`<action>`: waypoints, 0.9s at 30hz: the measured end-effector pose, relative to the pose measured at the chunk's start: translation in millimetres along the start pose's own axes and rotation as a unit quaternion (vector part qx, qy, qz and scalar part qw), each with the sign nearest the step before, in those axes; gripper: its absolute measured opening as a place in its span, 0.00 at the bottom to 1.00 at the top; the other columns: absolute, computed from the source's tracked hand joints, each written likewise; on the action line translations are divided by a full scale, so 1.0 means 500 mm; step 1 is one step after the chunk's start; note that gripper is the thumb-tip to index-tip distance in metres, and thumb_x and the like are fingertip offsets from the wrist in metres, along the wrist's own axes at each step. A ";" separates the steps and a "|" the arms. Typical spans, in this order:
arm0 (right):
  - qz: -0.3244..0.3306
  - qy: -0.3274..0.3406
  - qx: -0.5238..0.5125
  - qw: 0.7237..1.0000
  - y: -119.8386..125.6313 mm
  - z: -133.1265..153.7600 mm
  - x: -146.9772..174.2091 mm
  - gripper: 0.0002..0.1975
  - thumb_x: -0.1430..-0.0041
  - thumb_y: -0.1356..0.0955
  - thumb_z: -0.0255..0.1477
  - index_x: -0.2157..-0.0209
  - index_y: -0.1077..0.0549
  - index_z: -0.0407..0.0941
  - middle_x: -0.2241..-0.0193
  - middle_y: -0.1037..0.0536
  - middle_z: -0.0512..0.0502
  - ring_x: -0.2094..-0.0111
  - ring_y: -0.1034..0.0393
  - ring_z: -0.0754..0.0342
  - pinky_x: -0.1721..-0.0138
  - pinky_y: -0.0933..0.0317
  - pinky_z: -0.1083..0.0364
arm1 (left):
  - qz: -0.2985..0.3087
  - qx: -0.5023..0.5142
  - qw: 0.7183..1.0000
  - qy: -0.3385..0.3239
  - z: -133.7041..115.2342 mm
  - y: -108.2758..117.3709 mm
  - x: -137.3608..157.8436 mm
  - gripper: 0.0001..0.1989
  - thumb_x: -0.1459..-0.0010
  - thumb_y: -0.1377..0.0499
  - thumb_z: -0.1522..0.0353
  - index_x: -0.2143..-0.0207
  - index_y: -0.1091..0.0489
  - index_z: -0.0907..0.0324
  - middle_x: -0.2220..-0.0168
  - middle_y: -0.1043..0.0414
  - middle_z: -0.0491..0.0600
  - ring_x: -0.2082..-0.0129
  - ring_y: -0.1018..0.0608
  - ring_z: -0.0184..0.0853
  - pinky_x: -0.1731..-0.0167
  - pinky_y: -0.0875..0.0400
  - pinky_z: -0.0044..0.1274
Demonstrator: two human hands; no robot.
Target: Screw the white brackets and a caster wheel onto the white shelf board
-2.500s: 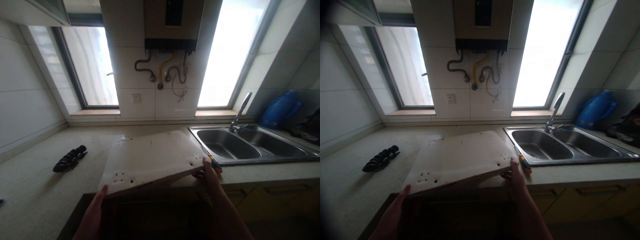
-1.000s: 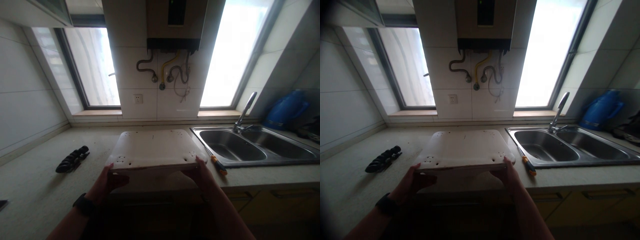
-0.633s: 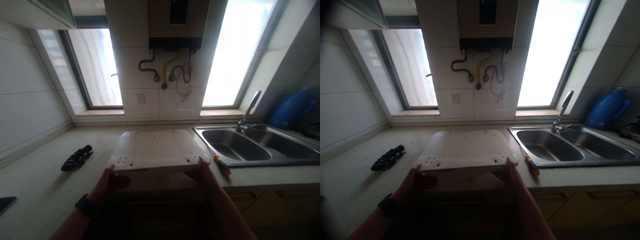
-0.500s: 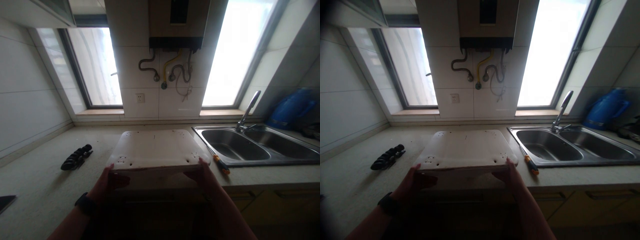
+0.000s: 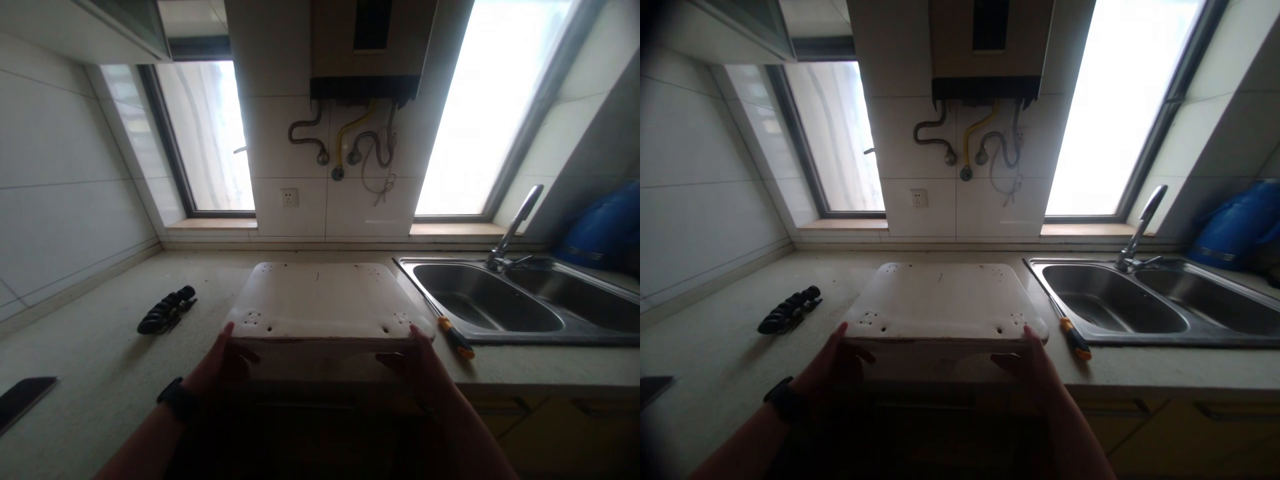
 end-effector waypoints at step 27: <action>-0.066 0.011 0.075 0.995 -0.008 -0.007 0.010 0.21 0.33 0.38 0.43 0.57 0.29 0.39 0.75 0.23 0.39 0.74 0.26 0.47 0.69 0.29 0.51 | -0.413 -0.597 0.687 0.026 -0.025 0.379 -0.038 0.35 0.35 0.57 0.54 0.33 0.43 0.63 0.33 0.50 0.63 0.47 0.28 0.56 0.48 0.35 0.43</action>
Point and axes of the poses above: each hand's wrist, its own x-axis away from the middle knuckle, its own y-axis out of the back of the hand, z = x × y, the point moved 5 cm from there along -x, towards the middle knuckle
